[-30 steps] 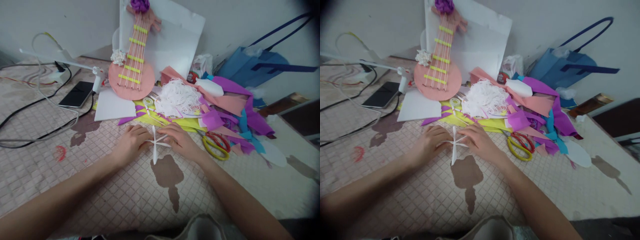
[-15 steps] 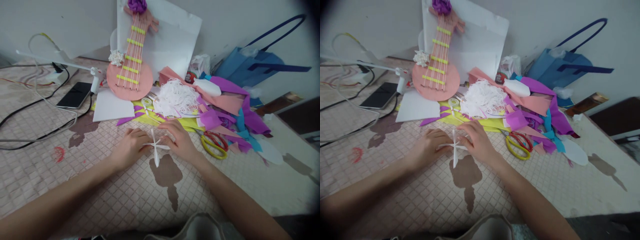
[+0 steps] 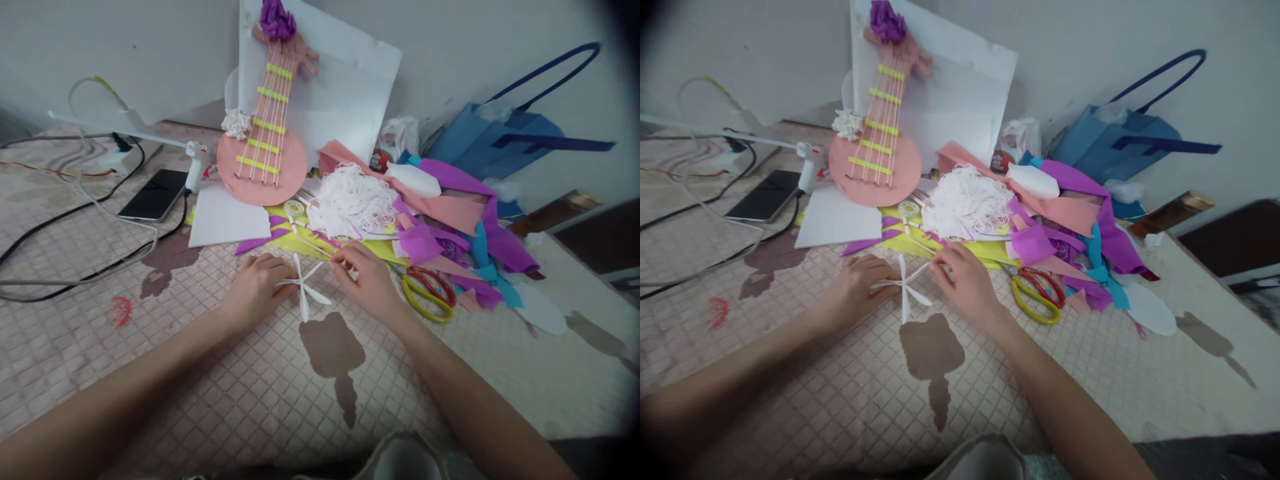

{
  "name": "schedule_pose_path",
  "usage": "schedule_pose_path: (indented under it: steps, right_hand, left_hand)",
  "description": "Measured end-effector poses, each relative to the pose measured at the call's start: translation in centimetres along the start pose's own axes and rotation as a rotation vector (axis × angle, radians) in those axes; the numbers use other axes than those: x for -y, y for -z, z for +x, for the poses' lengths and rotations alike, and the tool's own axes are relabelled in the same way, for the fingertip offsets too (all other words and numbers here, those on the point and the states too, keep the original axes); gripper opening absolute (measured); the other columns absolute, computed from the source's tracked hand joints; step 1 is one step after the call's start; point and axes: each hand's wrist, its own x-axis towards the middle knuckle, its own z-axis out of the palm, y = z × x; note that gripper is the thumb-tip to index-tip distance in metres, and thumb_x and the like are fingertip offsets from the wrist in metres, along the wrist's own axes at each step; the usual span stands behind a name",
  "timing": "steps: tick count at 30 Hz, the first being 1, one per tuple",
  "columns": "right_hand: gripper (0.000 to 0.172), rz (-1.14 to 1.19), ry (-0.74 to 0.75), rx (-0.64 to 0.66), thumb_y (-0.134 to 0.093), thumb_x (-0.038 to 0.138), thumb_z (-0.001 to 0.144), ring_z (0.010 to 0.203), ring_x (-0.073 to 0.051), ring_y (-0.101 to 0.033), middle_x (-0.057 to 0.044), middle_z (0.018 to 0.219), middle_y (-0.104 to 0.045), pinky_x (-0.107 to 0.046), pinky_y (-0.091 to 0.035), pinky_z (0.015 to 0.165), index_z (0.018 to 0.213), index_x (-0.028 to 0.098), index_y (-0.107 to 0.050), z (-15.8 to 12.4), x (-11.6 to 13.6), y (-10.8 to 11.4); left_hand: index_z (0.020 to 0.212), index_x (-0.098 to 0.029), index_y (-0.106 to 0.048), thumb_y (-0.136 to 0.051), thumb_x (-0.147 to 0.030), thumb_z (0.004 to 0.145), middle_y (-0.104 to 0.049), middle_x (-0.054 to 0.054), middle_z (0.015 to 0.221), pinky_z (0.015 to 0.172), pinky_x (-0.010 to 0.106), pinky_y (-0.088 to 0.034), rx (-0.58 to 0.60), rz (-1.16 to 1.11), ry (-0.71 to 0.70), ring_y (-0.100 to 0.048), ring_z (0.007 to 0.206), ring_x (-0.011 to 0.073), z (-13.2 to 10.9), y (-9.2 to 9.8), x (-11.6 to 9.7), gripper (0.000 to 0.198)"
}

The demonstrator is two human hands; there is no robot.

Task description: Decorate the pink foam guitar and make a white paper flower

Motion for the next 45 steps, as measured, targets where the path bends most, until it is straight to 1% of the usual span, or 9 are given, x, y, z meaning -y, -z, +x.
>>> schedule_pose_path:
  steps: [5,14,17,20,23,26,29,36,45]
  right_hand:
    - [0.008,-0.128,-0.144,0.06,-0.049,0.016,0.081,0.078,-0.017,-0.056,-0.005,0.087,-0.057,-0.03,-0.044,0.071,0.086,0.019,-0.055,0.6,-3.1,-0.7]
    - [0.006,-0.258,-0.098,0.078,-0.047,0.016,0.083,0.077,-0.019,-0.054,-0.005,0.085,-0.055,-0.031,-0.043,0.068,0.083,0.019,-0.052,0.2,-3.7,-1.2]
    - [0.006,-0.232,-0.05,0.028,-0.048,0.02,0.085,0.082,-0.021,-0.054,-0.007,0.089,-0.055,-0.034,-0.044,0.07,0.087,0.019,-0.053,0.0,-3.1,-0.9]
    - [0.015,-0.114,0.077,-0.017,-0.052,0.029,0.086,0.099,-0.024,-0.05,-0.009,0.099,-0.055,-0.04,-0.042,0.085,0.097,0.02,-0.054,0.0,-1.5,-0.7]
    - [0.028,-0.068,0.165,0.095,-0.059,0.037,0.081,0.105,-0.026,-0.044,-0.01,0.105,-0.055,-0.044,-0.037,0.093,0.102,0.019,-0.054,-0.1,0.3,-0.9]
    - [0.021,-0.093,0.191,0.23,-0.06,0.031,0.08,0.104,-0.026,-0.041,-0.009,0.104,-0.056,-0.043,-0.037,0.09,0.097,0.018,-0.057,-0.4,1.3,-1.3]
    - [0.009,-0.121,0.183,0.281,-0.055,0.017,0.081,0.102,-0.025,-0.04,-0.008,0.099,-0.057,-0.04,-0.038,0.087,0.09,0.017,-0.057,-0.6,1.6,-1.6]
    - [0.013,-0.106,0.181,0.262,-0.057,0.03,0.085,0.095,-0.023,-0.041,-0.007,0.091,-0.057,-0.038,-0.039,0.082,0.084,0.017,-0.058,-0.6,1.6,-2.3]
    - [0.015,-0.103,0.223,0.244,-0.052,0.022,0.088,0.087,-0.021,-0.043,-0.006,0.08,-0.057,-0.034,-0.039,0.076,0.075,0.018,-0.059,-0.3,1.5,-2.5]
  left_hand:
    - [0.089,-0.022,-0.063,-0.057,-0.027,0.083,-0.065,0.002,0.091,0.081,0.036,-0.036,0.031,-0.017,0.02,-0.055,0.091,0.0208,0.1,0.0,0.2,0.01]
    - [0.091,-0.021,-0.065,-0.054,-0.024,0.085,-0.064,0.004,0.09,0.078,0.034,-0.04,0.067,-0.062,-0.008,-0.054,0.088,0.0189,0.2,0.4,0.5,0.013]
    - [0.09,-0.02,-0.065,-0.053,-0.024,0.086,-0.064,0.004,0.088,0.078,0.034,-0.04,0.06,-0.081,-0.025,-0.055,0.087,0.0188,0.3,0.3,0.8,0.013]
    - [0.091,-0.02,-0.064,-0.054,-0.024,0.086,-0.065,0.004,0.089,0.078,0.034,-0.04,0.049,-0.095,-0.02,-0.055,0.087,0.0191,0.2,0.1,0.8,0.012]
    - [0.091,-0.02,-0.063,-0.056,-0.023,0.085,-0.065,0.003,0.089,0.079,0.033,-0.04,0.05,-0.103,-0.018,-0.055,0.088,0.0191,0.2,0.2,0.5,0.01]
    - [0.089,-0.02,-0.062,-0.056,-0.021,0.084,-0.064,0.003,0.088,0.081,0.034,-0.04,0.058,-0.098,-0.026,-0.054,0.089,0.0191,0.1,0.3,0.1,0.008]
    - [0.087,-0.019,-0.063,-0.055,-0.02,0.084,-0.063,0.003,0.088,0.08,0.033,-0.04,0.051,-0.098,-0.029,-0.053,0.089,0.0195,0.1,0.3,-0.2,0.008]
    - [0.087,-0.019,-0.062,-0.055,-0.018,0.084,-0.063,0.003,0.088,0.078,0.032,-0.04,0.073,-0.123,-0.026,-0.054,0.088,0.0191,0.1,-0.1,-0.4,0.007]
    - [0.079,-0.019,-0.061,-0.057,-0.022,0.083,-0.062,0.003,0.081,0.073,0.033,-0.034,0.073,-0.02,-0.068,-0.054,0.084,0.0195,0.0,0.2,-0.6,0.007]
